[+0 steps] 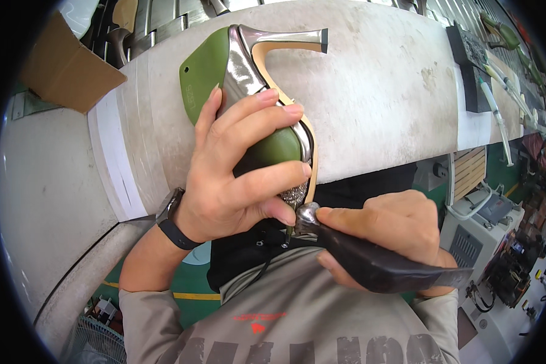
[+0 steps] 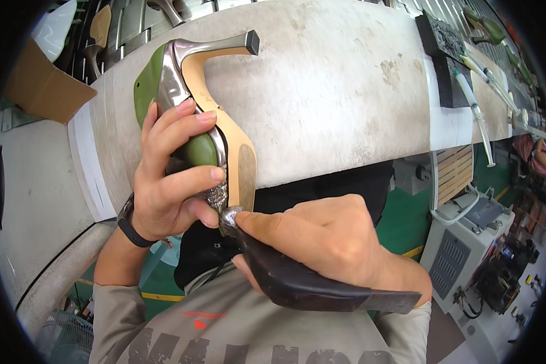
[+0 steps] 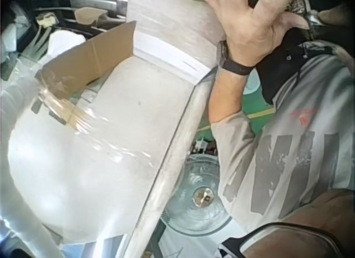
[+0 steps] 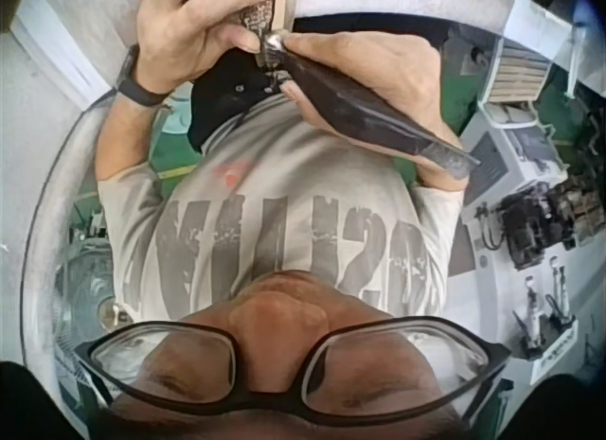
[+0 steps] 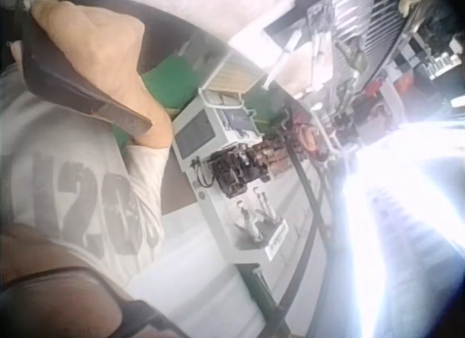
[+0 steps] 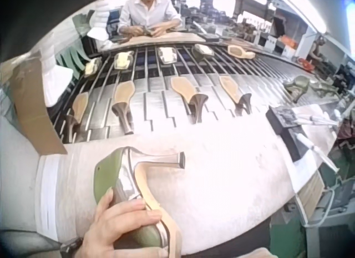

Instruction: The person positions and presses soles onto the bottoms of green high-heeled shoe uppers, using a small hammer to tap and secure the edges around the heel and toe, then applies a liquid with a syringe to a seam.

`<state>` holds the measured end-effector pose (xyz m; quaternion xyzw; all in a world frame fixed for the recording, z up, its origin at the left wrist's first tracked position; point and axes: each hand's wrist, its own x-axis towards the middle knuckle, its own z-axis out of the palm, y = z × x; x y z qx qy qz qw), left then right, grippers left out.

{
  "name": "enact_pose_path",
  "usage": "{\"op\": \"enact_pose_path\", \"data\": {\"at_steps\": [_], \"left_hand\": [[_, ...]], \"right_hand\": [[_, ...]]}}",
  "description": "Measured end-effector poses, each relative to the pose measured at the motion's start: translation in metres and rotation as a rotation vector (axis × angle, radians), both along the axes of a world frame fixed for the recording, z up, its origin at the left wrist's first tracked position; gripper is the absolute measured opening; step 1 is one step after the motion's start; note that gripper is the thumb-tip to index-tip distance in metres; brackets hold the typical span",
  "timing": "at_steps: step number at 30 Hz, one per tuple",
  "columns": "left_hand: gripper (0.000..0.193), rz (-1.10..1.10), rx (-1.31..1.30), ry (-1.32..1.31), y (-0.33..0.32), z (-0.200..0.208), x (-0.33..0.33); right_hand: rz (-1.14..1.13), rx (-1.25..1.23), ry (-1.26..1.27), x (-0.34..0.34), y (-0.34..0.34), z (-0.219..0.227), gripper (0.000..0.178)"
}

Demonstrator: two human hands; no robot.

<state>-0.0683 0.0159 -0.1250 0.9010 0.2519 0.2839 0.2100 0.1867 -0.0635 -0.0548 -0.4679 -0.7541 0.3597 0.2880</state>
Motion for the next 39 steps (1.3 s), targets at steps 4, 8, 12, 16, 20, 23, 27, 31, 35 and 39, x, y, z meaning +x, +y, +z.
{"op": "enact_pose_path", "data": {"at_steps": [4,8,12,16,20,23,27,31,35,39], "left_hand": [[0.055,-0.008,0.059,-0.046,0.003,-0.004,0.002],[0.079,-0.055,0.021,-0.016,0.005,-0.004,-0.006],[0.112,-0.075,0.067,0.090,0.031,0.022,-0.003],[0.121,-0.059,0.111,0.198,0.055,0.025,0.011],[0.117,-0.002,0.159,0.208,0.045,0.018,0.014],[0.114,0.010,0.142,0.224,0.051,0.014,0.012],[0.111,0.012,0.106,0.230,0.048,0.018,0.019],[0.110,0.010,0.070,0.216,0.049,0.017,0.021],[0.103,-0.001,0.014,0.197,0.051,0.015,0.022],[0.097,-0.004,-0.029,0.209,0.052,0.014,0.021]], "right_hand": [[0.139,-0.211,0.215,-0.001,-0.021,-0.017,0.034],[-0.027,-0.429,0.303,-0.002,-0.046,-0.020,0.036],[-0.202,-0.228,0.360,0.034,-0.064,-0.018,0.048],[-0.603,-0.028,0.485,0.024,-0.065,0.005,0.077],[-0.539,0.153,0.909,0.017,-0.045,0.004,0.066],[-0.468,-0.189,0.392,0.014,-0.024,-0.026,0.039],[-0.527,-0.107,0.467,0.009,-0.023,-0.026,0.042],[-0.447,0.003,0.315,0.017,-0.011,-0.025,0.041],[-0.254,-0.042,0.324,0.034,0.022,-0.019,0.043],[-0.005,-0.015,0.526,0.047,0.045,-0.028,0.044]]}}
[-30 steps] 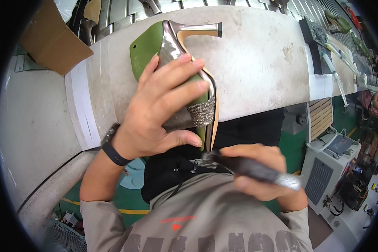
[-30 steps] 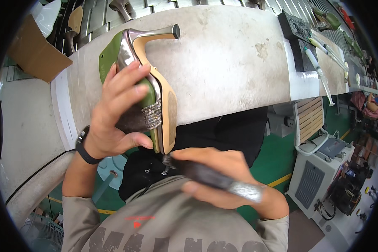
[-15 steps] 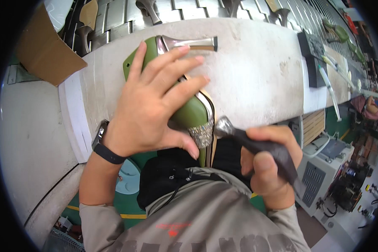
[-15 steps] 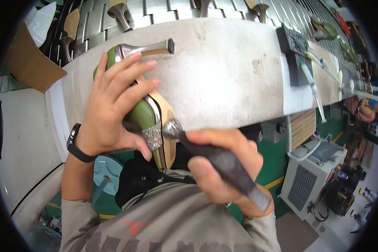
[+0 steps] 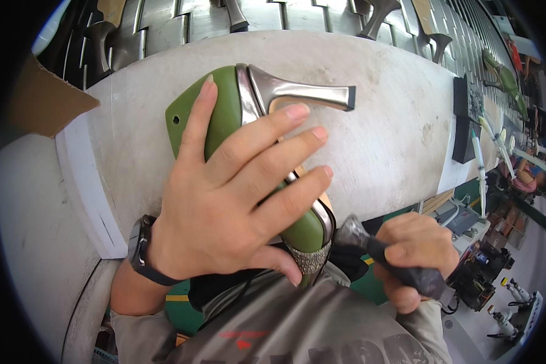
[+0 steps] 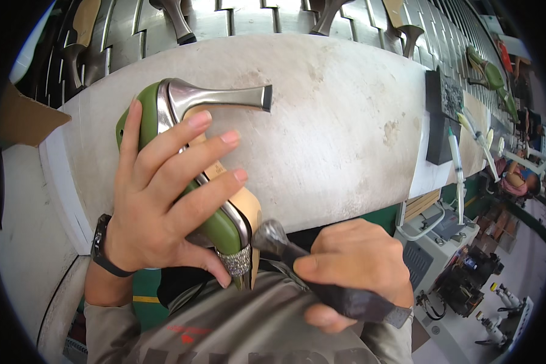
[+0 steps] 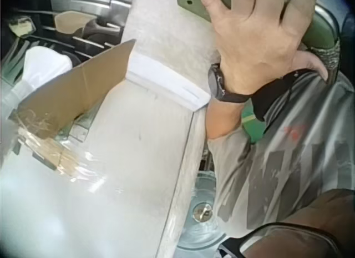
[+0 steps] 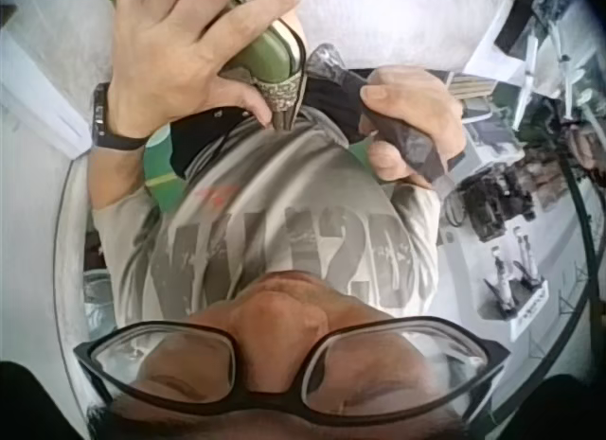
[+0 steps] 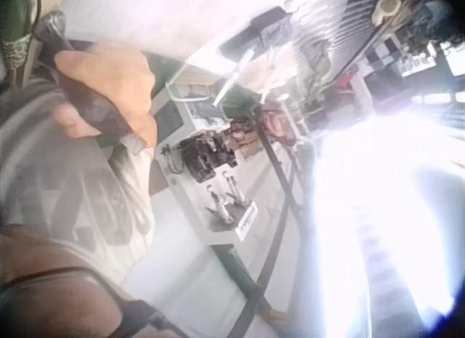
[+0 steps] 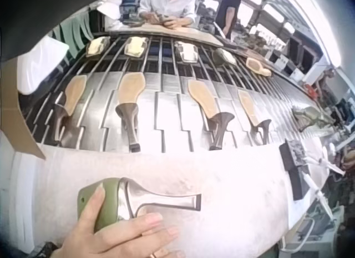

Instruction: The person positions and presses soles onto the bottoms of green high-heeled shoe uppers, using a small hammer to tap and secure the edges around the heel and toe, then applies a liquid with a syringe to a seam.

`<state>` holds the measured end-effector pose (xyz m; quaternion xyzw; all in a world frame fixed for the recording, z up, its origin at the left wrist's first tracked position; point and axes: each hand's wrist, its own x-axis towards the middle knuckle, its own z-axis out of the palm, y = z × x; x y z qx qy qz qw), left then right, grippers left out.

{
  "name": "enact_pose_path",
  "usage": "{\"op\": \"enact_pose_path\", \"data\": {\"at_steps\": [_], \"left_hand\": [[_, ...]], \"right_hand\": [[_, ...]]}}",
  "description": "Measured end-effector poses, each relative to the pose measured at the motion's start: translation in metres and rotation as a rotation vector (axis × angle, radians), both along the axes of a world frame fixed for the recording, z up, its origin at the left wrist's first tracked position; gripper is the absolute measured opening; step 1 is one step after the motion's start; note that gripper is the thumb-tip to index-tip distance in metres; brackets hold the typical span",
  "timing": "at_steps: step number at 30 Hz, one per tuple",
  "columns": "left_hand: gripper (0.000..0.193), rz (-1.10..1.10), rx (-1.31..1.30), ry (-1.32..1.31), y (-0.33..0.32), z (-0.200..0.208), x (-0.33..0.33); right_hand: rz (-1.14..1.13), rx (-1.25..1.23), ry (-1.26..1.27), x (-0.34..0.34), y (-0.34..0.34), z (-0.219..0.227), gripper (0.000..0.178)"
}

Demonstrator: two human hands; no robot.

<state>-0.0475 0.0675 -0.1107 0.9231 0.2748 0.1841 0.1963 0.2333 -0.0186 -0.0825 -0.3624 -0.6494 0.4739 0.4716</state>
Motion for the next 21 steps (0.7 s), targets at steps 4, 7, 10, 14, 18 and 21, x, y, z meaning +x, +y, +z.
{"op": "enact_pose_path", "data": {"at_steps": [4,7,10,14,18,21], "left_hand": [[0.088,0.008,-0.025,0.001,0.001,0.002,0.002],[0.085,0.025,-0.035,0.016,0.000,0.002,0.003],[0.087,0.034,-0.049,0.037,-0.001,0.005,0.004],[0.090,0.028,-0.020,0.031,0.000,0.004,0.005],[0.108,0.027,0.025,0.017,0.003,0.003,0.006],[0.122,0.039,0.028,-0.060,0.005,-0.002,0.004]], "right_hand": [[0.034,0.023,0.033,-0.002,0.009,0.007,0.039],[0.082,-0.064,-0.040,-0.001,0.021,0.020,0.035],[0.059,-0.149,-0.121,0.005,0.037,0.028,0.034],[-0.065,-0.483,-0.337,-0.002,0.059,0.044,0.062],[-0.034,-0.573,-0.320,-0.020,0.089,0.051,0.052],[-0.052,-0.606,-0.180,-0.034,0.092,0.047,0.050]]}}
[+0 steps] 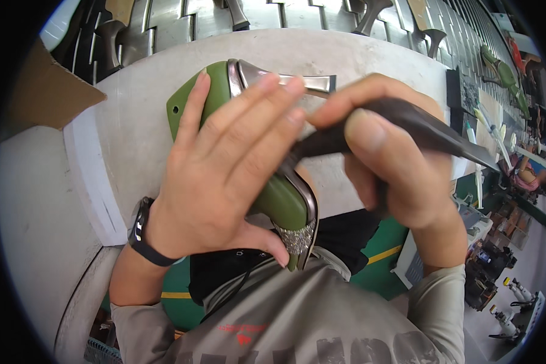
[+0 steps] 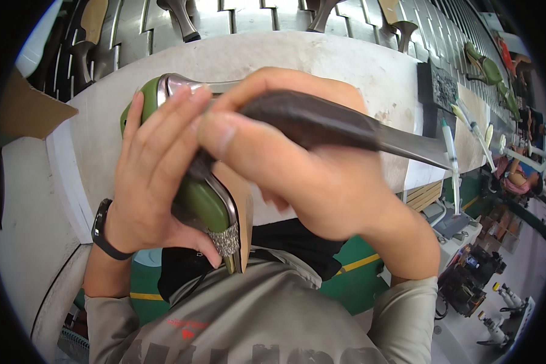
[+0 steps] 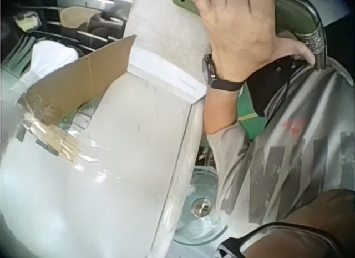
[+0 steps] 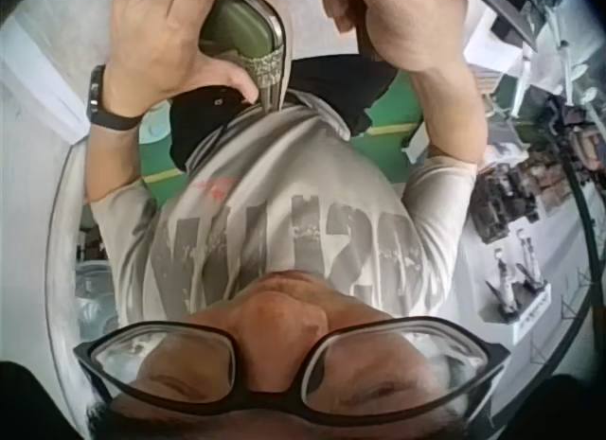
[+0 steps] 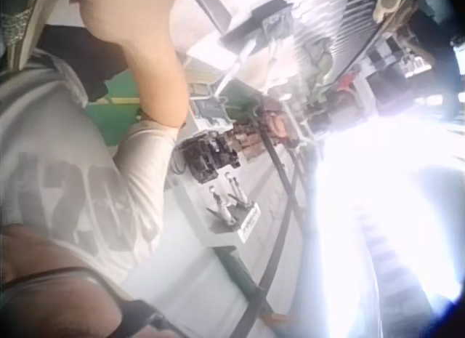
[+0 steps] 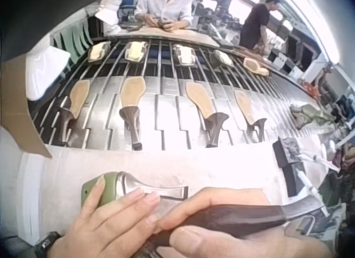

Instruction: The person positions and presses soles onto the bottoms of green high-heeled shoe uppers, using a small hammer to tap and secure the edges around the heel and toe, then applies a liquid with a syringe to a seam.

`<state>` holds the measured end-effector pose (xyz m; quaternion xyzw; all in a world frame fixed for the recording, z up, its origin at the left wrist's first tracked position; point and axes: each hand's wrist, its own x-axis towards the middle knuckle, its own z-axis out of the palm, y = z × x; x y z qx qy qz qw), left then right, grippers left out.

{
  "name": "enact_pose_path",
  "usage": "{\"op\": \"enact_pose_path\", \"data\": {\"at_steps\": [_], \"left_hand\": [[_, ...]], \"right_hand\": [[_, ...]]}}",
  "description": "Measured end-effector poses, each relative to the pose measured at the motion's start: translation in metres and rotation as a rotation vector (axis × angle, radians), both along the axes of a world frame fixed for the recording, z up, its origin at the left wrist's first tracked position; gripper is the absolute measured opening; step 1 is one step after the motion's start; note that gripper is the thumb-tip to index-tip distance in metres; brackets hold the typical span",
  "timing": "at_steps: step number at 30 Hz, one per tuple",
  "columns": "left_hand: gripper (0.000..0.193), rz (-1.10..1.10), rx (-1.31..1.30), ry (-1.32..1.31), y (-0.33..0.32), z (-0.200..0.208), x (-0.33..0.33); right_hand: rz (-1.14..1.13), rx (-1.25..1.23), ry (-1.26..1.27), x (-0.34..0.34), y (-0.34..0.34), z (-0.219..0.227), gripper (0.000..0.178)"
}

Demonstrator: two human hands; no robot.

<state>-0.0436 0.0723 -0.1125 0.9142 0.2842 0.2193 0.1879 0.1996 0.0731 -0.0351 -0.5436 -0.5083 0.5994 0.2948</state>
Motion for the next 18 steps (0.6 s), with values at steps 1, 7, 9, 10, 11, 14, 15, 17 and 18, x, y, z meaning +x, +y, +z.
{"op": "enact_pose_path", "data": {"at_steps": [1,7,9,10,11,14,15,17,18], "left_hand": [[0.127,0.009,-0.027,-0.081,0.001,-0.003,-0.002],[0.075,0.365,-0.163,-0.230,0.023,-0.017,-0.020],[0.057,0.459,-0.216,-0.270,0.023,-0.020,-0.011],[0.047,0.465,-0.191,-0.311,0.022,-0.020,-0.004],[0.037,0.471,-0.167,-0.352,0.021,-0.020,0.001],[0.034,0.465,-0.154,-0.351,0.023,-0.020,0.005],[0.034,0.468,-0.152,-0.338,0.024,-0.020,0.006],[0.034,0.481,-0.135,-0.333,0.026,-0.021,0.005],[0.034,0.474,-0.143,-0.327,0.026,-0.020,0.004]], "right_hand": [[-0.047,0.019,0.048,-0.004,-0.004,-0.013,0.052],[-0.342,0.233,0.002,0.007,-0.033,-0.002,0.065],[-0.327,0.157,-0.077,0.007,-0.029,0.006,0.058],[-0.287,0.086,-0.082,0.004,-0.025,0.004,0.055],[-0.245,0.015,-0.086,0.002,-0.019,0.000,0.053],[-0.254,-0.027,0.013,0.000,-0.010,-0.007,0.045],[-0.286,-0.028,0.074,-0.001,-0.009,-0.009,0.038],[-0.299,-0.003,0.061,-0.006,-0.007,-0.016,0.039],[-0.343,0.011,0.096,-0.007,-0.009,-0.022,0.039]]}}
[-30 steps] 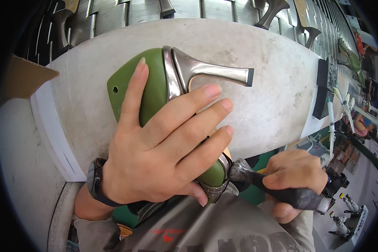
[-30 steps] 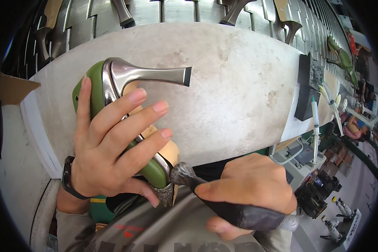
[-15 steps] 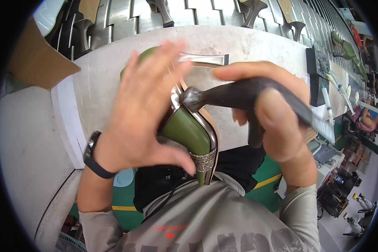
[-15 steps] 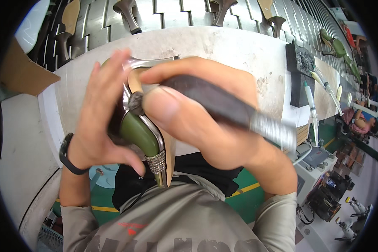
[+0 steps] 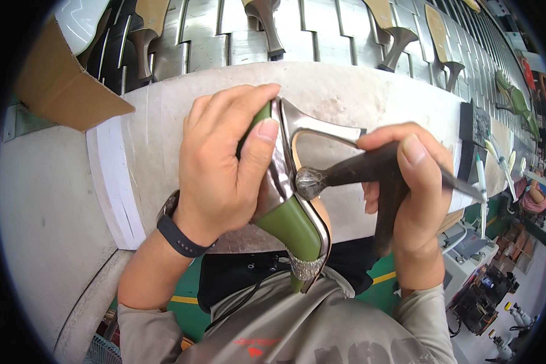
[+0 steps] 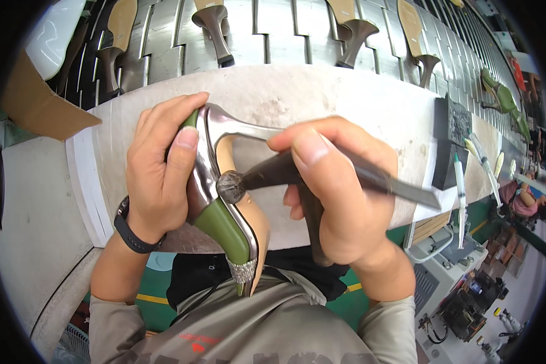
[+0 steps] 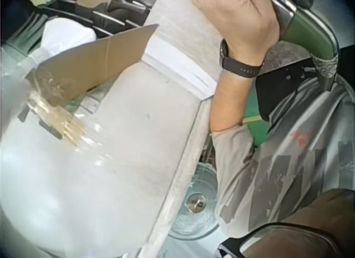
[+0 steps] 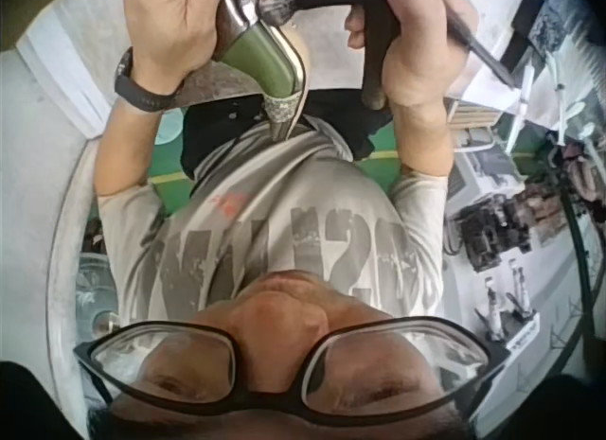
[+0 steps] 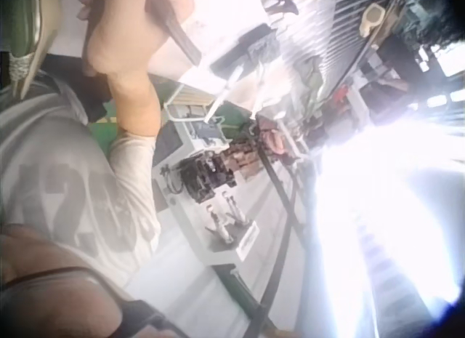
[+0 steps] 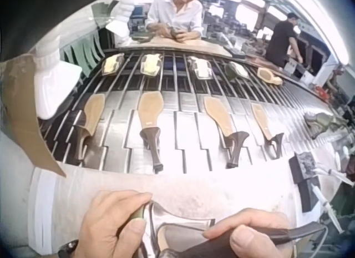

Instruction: The person positions and presses soles onto the bottoms of green high-heeled shoe uppers, using a small hammer to tap and secure the edges around the heel and toe, then applies a liquid with a syringe to a seam.

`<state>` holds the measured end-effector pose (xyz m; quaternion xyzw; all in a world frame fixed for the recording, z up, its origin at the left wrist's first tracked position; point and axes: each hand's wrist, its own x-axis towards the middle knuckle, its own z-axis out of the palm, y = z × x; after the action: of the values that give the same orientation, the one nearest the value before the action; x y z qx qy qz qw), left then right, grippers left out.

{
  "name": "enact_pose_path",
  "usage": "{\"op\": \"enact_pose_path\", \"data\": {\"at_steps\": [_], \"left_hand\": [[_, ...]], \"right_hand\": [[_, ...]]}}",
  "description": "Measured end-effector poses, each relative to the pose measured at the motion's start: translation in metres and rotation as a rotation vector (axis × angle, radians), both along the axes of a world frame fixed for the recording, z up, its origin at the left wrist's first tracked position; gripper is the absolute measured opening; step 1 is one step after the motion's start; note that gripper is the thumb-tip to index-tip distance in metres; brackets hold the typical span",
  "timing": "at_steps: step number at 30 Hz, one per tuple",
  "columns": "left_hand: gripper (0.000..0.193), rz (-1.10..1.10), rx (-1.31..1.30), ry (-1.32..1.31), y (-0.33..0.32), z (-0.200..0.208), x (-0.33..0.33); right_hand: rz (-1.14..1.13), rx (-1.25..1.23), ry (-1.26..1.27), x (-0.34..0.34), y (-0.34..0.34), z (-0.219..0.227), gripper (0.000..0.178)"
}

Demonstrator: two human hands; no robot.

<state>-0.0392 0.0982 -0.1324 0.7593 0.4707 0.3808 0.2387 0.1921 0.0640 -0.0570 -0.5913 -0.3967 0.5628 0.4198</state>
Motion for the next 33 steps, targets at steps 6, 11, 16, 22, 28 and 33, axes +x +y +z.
{"op": "enact_pose_path", "data": {"at_steps": [6,11,16,22,28,33], "left_hand": [[0.036,-0.005,-0.049,0.011,0.000,0.003,-0.003],[0.036,-0.028,-0.038,0.023,0.003,0.004,0.000],[0.033,-0.035,-0.006,0.004,0.003,0.002,-0.003],[0.030,0.005,-0.007,-0.053,0.001,-0.001,-0.006],[0.031,-0.025,0.005,-0.007,0.002,0.003,-0.006],[0.029,0.010,0.026,-0.031,0.000,-0.005,-0.010]], "right_hand": [[-0.075,0.006,0.048,-0.013,0.010,-0.007,0.039],[0.157,0.027,-0.259,-0.012,0.044,0.012,0.054],[0.236,0.080,-0.164,-0.011,0.053,0.010,0.050],[0.105,-0.049,0.002,0.006,0.009,-0.012,0.047],[0.114,-0.004,-0.177,-0.006,0.023,0.003,0.061],[0.403,0.013,-0.267,-0.018,0.052,0.025,0.054]]}}
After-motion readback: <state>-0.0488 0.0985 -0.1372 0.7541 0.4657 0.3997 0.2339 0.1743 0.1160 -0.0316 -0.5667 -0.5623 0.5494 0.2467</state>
